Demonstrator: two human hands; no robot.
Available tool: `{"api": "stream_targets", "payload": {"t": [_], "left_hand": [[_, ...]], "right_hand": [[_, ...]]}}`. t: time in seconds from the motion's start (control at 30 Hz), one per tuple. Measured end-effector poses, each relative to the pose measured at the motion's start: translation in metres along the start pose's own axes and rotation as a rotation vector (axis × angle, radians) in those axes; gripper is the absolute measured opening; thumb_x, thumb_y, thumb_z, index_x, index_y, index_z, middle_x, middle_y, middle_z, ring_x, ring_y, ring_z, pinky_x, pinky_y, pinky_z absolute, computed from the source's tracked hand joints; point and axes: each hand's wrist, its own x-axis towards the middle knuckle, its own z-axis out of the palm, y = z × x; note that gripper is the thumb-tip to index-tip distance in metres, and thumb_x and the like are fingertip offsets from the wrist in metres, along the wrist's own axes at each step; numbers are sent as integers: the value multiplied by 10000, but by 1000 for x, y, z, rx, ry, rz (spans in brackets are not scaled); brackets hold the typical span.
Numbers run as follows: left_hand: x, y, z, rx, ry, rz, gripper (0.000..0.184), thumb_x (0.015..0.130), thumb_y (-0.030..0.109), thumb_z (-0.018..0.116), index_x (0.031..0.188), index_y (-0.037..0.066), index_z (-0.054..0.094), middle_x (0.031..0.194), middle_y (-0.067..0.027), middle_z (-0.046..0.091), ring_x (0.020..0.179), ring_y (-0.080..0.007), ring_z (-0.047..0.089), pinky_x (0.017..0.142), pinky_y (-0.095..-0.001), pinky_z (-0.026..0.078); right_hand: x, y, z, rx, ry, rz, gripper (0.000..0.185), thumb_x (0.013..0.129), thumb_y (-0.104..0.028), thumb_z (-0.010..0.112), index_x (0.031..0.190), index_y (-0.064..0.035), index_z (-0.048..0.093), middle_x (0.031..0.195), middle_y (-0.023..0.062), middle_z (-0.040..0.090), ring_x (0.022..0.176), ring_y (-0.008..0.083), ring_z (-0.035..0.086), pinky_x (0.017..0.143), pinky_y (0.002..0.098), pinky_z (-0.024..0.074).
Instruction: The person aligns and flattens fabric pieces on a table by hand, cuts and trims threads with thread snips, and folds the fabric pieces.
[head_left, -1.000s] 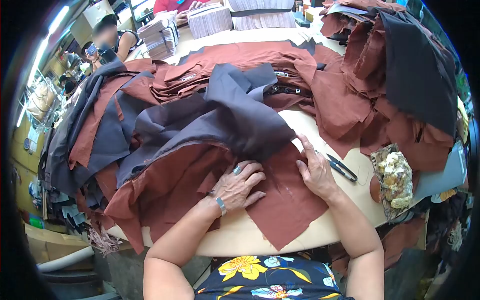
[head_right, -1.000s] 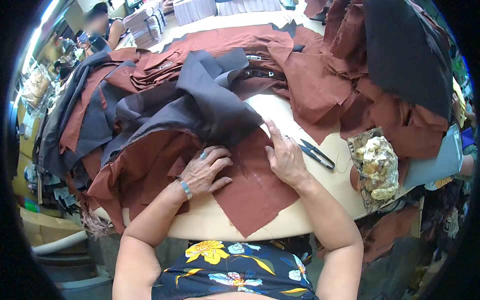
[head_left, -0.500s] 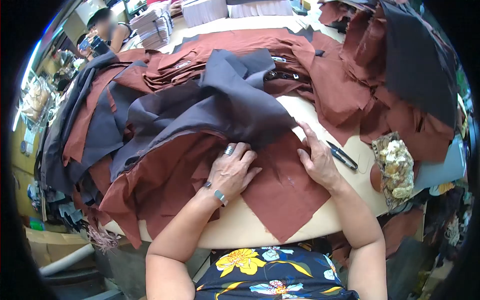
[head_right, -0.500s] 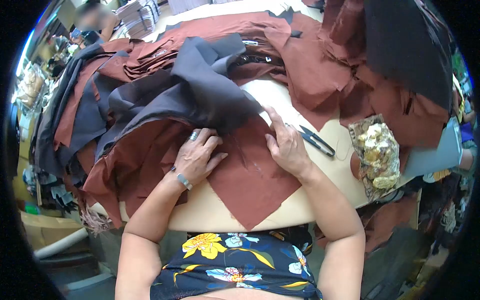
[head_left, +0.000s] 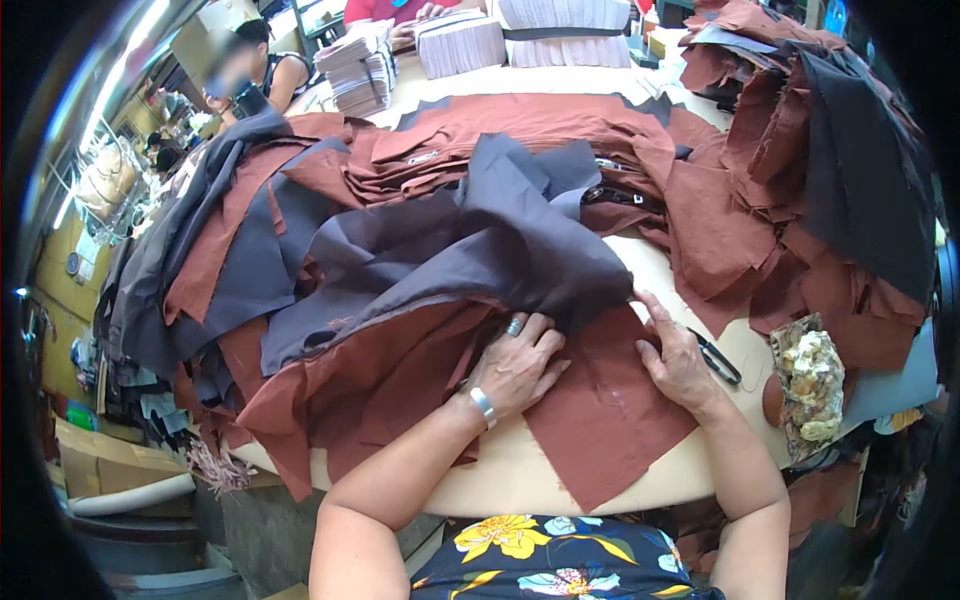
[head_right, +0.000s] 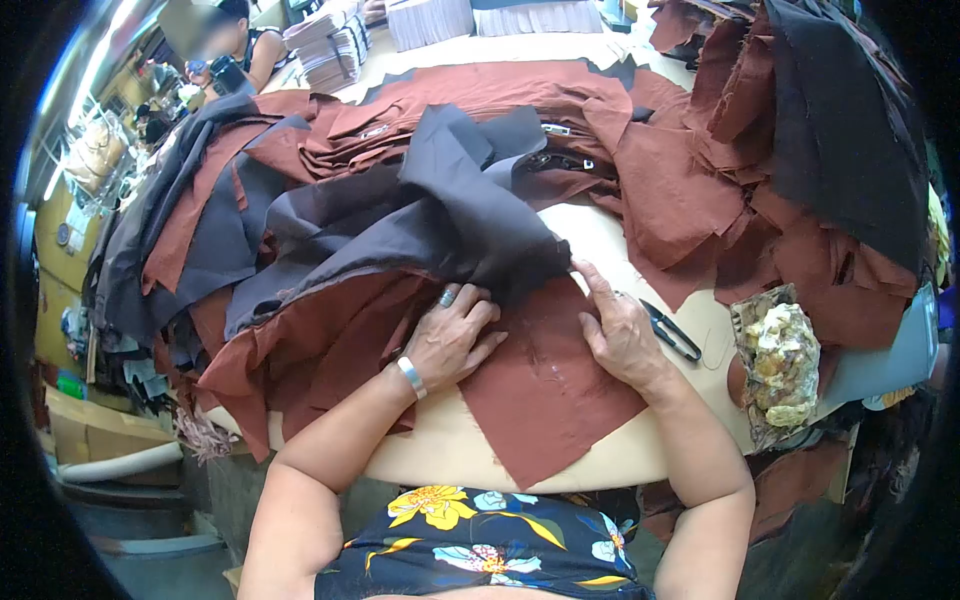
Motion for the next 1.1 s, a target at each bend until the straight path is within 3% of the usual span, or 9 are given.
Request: {"api": "stream_targets", "payload": {"t": [1.0, 1.1], "left_hand": [[4, 6, -4, -23, -25, -46, 184, 804, 203, 619, 882, 52, 547, 987, -127, 505, 928, -337, 488, 810, -428, 434], [17, 8, -11, 5, -232, -144, 179, 803, 226, 590, 873, 66, 550, 977, -126, 499, 930, -345, 483, 810, -437, 431]], "right_hand": [[2, 0, -5, 28, -62, -20, 703, 724, 20, 549, 1385, -69, 327, 1049, 253, 601, 767, 427, 582, 752, 468, 459], [2, -2, -7, 40, -71, -1, 700, 724, 23, 550, 1383, -69, 331, 1087, 260, 586, 791, 434, 581, 766, 472, 457]]}}
